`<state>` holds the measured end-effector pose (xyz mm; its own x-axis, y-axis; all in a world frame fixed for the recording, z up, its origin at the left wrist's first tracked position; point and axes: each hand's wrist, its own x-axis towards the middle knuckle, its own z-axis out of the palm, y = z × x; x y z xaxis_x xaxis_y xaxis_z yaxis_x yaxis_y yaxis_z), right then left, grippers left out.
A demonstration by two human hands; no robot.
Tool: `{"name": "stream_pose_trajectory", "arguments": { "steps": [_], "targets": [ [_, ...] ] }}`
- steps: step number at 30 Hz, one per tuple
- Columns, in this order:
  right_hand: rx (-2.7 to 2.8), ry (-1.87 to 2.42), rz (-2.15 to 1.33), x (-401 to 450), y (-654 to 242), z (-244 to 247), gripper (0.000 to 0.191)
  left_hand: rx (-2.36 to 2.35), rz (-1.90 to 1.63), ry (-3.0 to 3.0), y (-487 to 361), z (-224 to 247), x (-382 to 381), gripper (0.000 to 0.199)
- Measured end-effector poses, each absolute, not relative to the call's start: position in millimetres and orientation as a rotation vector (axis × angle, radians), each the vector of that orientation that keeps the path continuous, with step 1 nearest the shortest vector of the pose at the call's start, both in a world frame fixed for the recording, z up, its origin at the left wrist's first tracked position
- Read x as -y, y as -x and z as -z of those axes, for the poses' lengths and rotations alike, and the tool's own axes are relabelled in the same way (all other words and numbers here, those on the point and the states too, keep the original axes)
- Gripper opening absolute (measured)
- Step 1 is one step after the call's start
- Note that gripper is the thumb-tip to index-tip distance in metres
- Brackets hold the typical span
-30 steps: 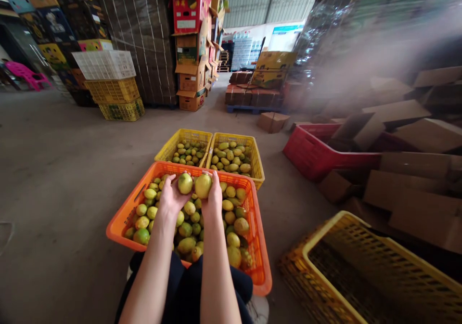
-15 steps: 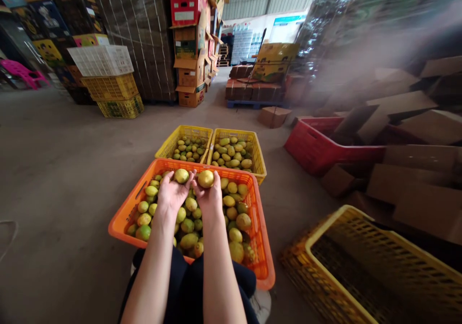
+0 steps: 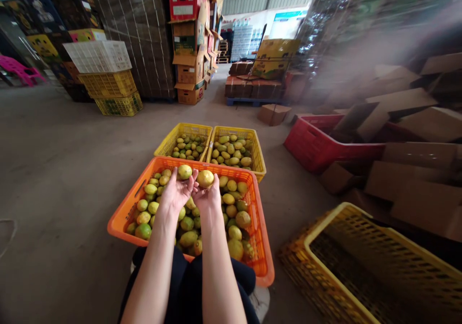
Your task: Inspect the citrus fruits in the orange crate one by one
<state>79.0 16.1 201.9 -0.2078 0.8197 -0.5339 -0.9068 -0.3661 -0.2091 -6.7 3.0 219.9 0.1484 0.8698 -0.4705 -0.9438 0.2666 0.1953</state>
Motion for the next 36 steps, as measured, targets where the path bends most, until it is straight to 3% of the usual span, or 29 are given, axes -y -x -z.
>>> {"name": "stream_pose_trajectory", "arguments": {
  "steps": [20, 27, 30, 32, 36],
  "targets": [
    [-0.113, 0.706, -1.841, -14, -80, -202, 0.038, -0.618, -1.251, 0.095, 10, -216, -5, 0.052],
    [-0.041, 0.603, -1.749, -13, -83, -207, 0.019, -0.609, -1.462, 0.032, 11, -222, -5, 0.023],
    [0.067, 0.639, -1.673, -15, -85, -205, 0.014, -0.596, -1.540, -0.122, 12, -222, -5, 0.025],
    [0.199, 0.664, -1.613, -17, -86, -201, 0.021, -0.634, -1.590, -0.297, 13, -220, -4, 0.025],
    [0.503, 0.804, -1.350, -19, -83, -192, 0.056, -0.863, -1.737, -0.729, 13, -210, -4, 0.037]
  ]
}}
